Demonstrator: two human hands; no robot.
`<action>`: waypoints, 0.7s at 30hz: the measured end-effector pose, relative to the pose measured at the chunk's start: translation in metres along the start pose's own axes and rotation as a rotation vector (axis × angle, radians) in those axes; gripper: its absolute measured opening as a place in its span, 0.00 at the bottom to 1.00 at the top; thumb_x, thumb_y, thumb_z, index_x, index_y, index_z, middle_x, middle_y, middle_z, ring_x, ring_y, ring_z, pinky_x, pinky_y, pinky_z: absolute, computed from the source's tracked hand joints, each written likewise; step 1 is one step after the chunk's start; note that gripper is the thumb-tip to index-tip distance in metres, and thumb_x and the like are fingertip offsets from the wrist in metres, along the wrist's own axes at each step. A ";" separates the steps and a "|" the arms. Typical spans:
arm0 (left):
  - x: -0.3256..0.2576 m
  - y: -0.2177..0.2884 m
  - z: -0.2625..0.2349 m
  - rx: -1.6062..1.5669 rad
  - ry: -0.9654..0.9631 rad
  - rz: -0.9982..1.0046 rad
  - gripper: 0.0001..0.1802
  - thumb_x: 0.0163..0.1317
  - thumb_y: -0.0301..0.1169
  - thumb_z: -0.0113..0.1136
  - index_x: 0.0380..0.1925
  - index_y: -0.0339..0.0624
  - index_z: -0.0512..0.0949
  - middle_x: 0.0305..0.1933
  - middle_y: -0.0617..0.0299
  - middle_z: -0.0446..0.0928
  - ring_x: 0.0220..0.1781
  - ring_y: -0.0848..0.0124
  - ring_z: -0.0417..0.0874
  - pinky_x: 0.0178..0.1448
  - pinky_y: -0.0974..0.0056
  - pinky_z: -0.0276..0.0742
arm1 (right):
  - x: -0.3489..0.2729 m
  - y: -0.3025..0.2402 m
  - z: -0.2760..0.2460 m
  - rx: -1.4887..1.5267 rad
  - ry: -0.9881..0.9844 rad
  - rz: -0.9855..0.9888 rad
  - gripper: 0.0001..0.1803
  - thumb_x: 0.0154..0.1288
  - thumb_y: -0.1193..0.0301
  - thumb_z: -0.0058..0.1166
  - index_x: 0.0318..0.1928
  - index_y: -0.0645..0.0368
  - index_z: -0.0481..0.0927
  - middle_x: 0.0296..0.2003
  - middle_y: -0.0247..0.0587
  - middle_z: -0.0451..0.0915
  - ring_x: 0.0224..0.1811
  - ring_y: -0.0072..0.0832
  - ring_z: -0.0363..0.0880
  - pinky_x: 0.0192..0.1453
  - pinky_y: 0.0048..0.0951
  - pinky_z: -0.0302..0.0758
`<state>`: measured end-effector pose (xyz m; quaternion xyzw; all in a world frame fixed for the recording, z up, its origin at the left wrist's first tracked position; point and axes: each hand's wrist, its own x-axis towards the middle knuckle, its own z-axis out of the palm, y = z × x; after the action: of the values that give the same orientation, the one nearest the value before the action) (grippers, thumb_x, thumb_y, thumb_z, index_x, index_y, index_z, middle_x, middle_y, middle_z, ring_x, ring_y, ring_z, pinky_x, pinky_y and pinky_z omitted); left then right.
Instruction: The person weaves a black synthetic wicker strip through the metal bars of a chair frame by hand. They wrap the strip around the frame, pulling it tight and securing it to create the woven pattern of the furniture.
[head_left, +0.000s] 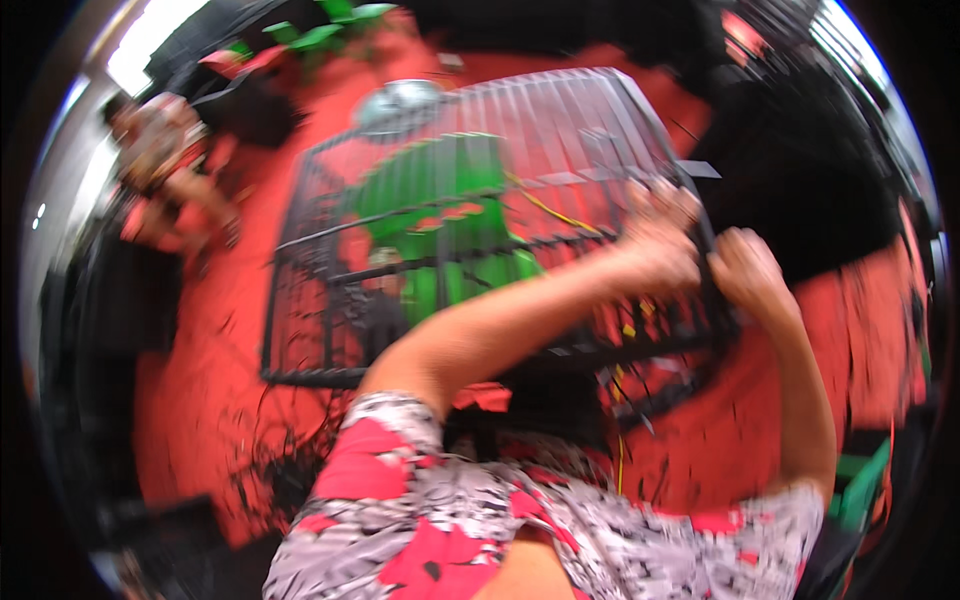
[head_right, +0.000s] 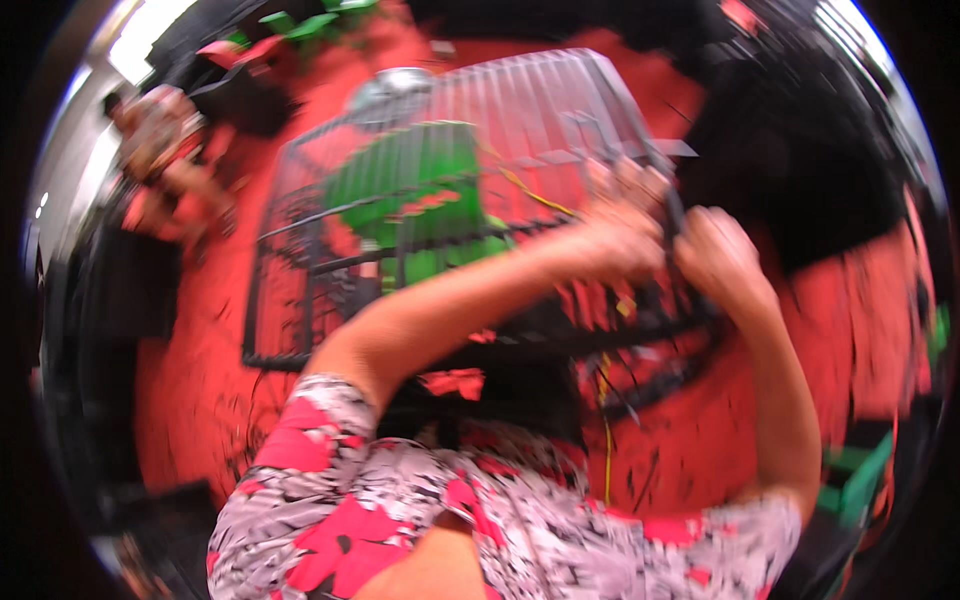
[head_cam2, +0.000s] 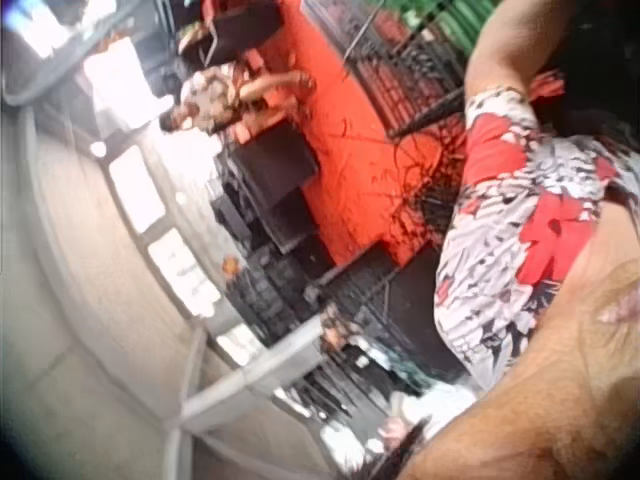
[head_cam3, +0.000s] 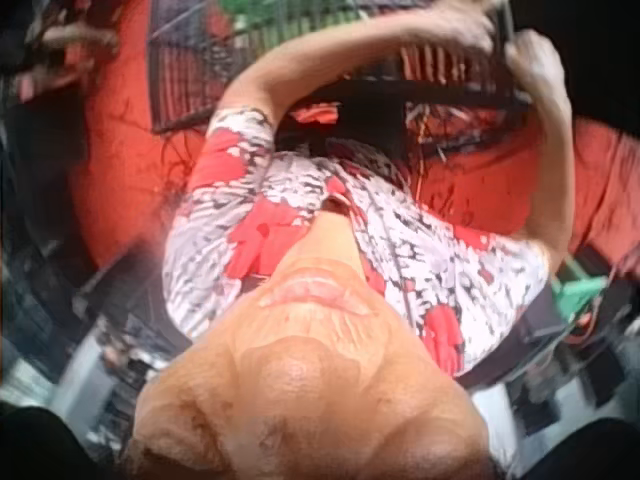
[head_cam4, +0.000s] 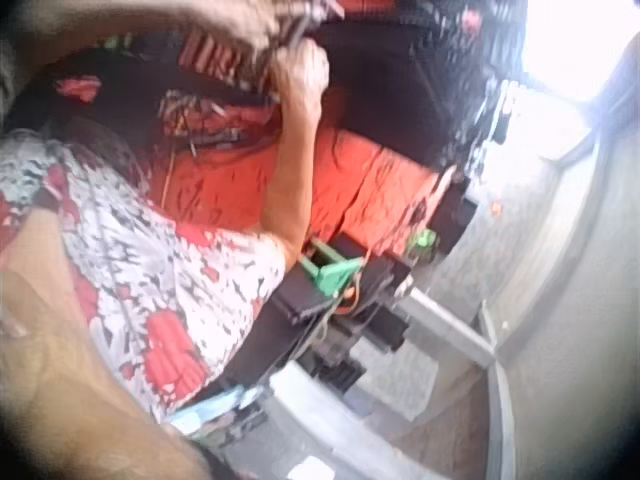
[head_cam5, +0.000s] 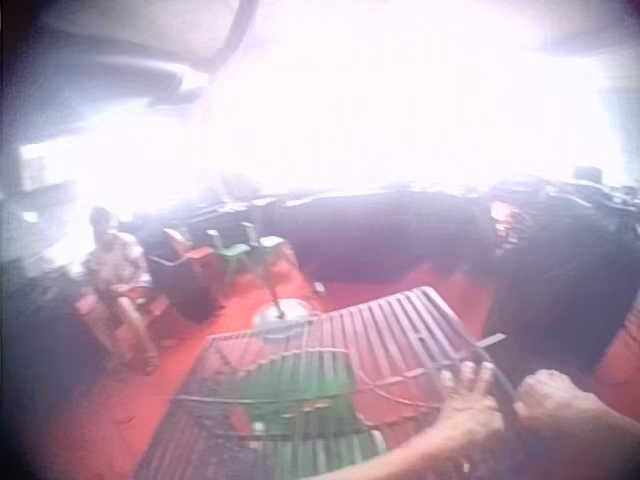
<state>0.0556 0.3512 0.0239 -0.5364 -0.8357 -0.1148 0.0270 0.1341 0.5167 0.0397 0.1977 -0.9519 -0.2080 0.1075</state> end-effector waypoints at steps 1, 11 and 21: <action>0.005 0.001 0.011 -0.146 0.072 -0.029 0.25 0.42 0.45 0.55 0.43 0.49 0.79 0.66 0.48 0.50 0.68 0.42 0.42 0.61 0.29 0.31 | -0.004 0.003 0.005 -0.001 0.076 -0.077 0.08 0.44 0.73 0.49 0.13 0.58 0.70 0.18 0.43 0.68 0.22 0.39 0.69 0.24 0.38 0.67; 0.000 -0.004 0.006 -0.470 -0.070 -0.141 0.19 0.42 0.39 0.56 0.38 0.49 0.81 0.66 0.46 0.48 0.69 0.39 0.37 0.62 0.28 0.28 | 0.026 -0.005 -0.031 0.718 -0.316 0.405 0.09 0.44 0.74 0.54 0.14 0.65 0.72 0.15 0.46 0.72 0.21 0.43 0.71 0.25 0.40 0.67; 0.015 -0.026 0.032 -0.476 0.145 -0.124 0.14 0.46 0.43 0.59 0.28 0.49 0.83 0.57 0.59 0.66 0.59 0.58 0.61 0.61 0.56 0.56 | 0.021 0.005 -0.017 0.788 -0.267 0.349 0.12 0.49 0.68 0.51 0.19 0.66 0.71 0.11 0.41 0.64 0.14 0.29 0.59 0.21 0.32 0.62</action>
<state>0.0285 0.3612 -0.0090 -0.4657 -0.8124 -0.3477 -0.0473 0.1184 0.5062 0.0592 0.0312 -0.9831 0.1679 -0.0664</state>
